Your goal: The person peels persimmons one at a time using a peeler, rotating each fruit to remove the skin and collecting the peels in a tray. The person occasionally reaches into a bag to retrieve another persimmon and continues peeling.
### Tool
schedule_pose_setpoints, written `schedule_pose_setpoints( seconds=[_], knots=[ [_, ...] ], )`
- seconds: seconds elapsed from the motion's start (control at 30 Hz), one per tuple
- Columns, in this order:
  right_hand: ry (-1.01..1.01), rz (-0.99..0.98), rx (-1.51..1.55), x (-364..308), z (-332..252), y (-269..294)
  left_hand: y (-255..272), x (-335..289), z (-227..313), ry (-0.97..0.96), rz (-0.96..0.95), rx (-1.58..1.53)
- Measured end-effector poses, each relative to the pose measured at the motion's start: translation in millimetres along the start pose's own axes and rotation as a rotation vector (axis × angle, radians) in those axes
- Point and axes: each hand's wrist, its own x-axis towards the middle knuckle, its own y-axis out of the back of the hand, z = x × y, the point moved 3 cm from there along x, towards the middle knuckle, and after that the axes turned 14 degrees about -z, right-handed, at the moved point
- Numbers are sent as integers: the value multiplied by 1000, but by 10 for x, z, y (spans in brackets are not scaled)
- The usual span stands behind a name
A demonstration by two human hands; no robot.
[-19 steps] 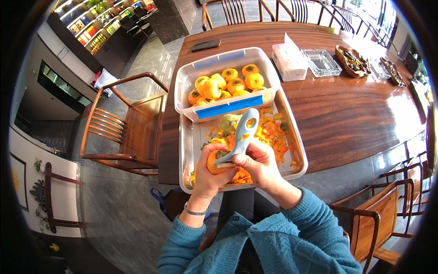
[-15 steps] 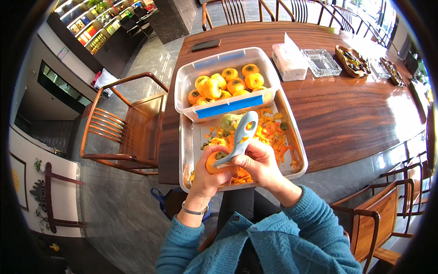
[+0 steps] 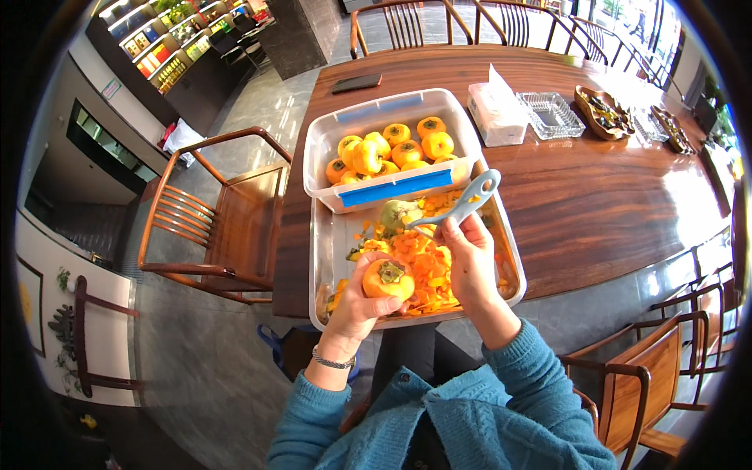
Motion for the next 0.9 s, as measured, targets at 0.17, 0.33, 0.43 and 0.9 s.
schedule_pose_setpoints(
  seconds=[0.17,0.33,0.43,0.9],
  knots=[
    [-113,-11,102,-27,53,-38,37,17,117,-108,-4,265],
    [-260,-61,454,-7,172,-132,70,-12,199,-126,-89,303],
    [-317,-32,570,-21,220,-188,29,3,181,-174,-100,304],
    [-77,-259,117,-142,-103,-370,-16,9,138,-371,86,363]
  ],
)
